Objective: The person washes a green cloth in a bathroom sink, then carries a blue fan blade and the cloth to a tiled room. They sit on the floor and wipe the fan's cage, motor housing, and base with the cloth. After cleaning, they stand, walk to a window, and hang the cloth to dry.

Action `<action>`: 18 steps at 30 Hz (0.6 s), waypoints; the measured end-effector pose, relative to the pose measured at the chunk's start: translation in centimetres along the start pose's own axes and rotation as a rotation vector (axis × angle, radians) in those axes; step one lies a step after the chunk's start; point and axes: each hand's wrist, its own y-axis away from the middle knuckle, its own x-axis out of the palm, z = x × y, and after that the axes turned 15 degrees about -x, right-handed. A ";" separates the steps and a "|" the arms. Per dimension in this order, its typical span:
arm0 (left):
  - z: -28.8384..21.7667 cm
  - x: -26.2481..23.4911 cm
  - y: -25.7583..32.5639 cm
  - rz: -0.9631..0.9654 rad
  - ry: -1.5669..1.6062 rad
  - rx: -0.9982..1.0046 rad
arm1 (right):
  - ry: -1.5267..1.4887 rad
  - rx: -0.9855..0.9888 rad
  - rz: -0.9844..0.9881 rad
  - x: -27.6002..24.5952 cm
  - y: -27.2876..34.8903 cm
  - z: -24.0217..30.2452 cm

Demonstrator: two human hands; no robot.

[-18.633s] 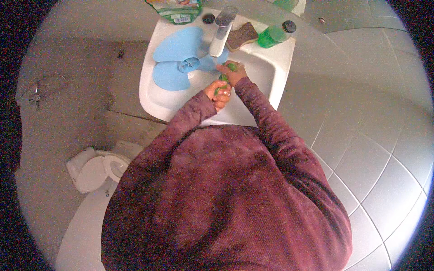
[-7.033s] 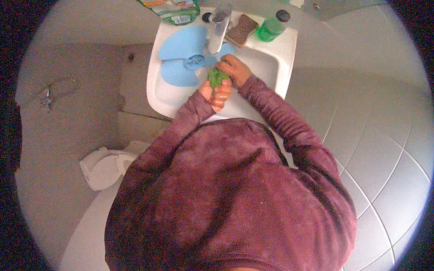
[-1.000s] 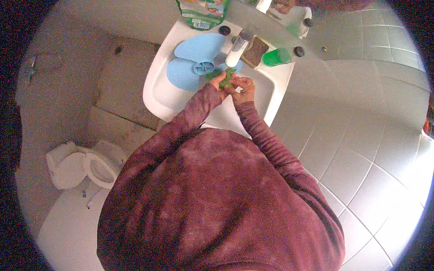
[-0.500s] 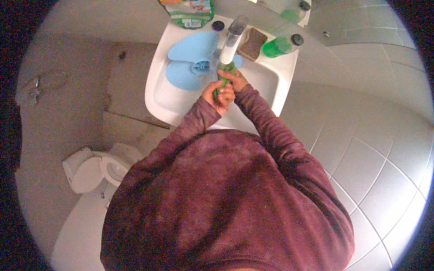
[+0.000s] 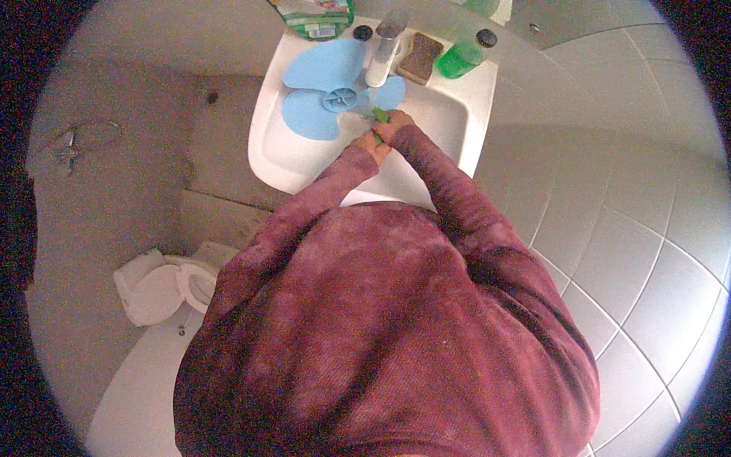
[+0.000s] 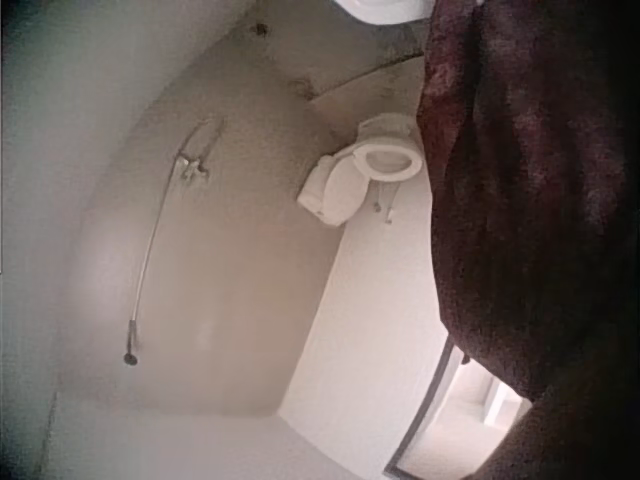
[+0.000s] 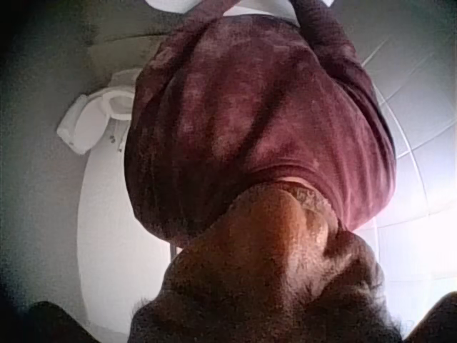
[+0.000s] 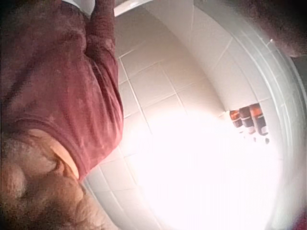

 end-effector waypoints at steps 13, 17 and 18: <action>-1.3 3.1 4.2 1.379 1.941 0.108 | -0.393 -0.211 -0.158 -3.5 4.3 4.1; -3.0 2.8 2.7 0.337 0.944 -0.149 | 0.370 -0.451 -0.007 -3.3 2.3 1.0; -3.4 3.1 2.2 -0.036 0.579 -0.082 | 0.223 -0.235 -0.047 -2.7 1.7 1.4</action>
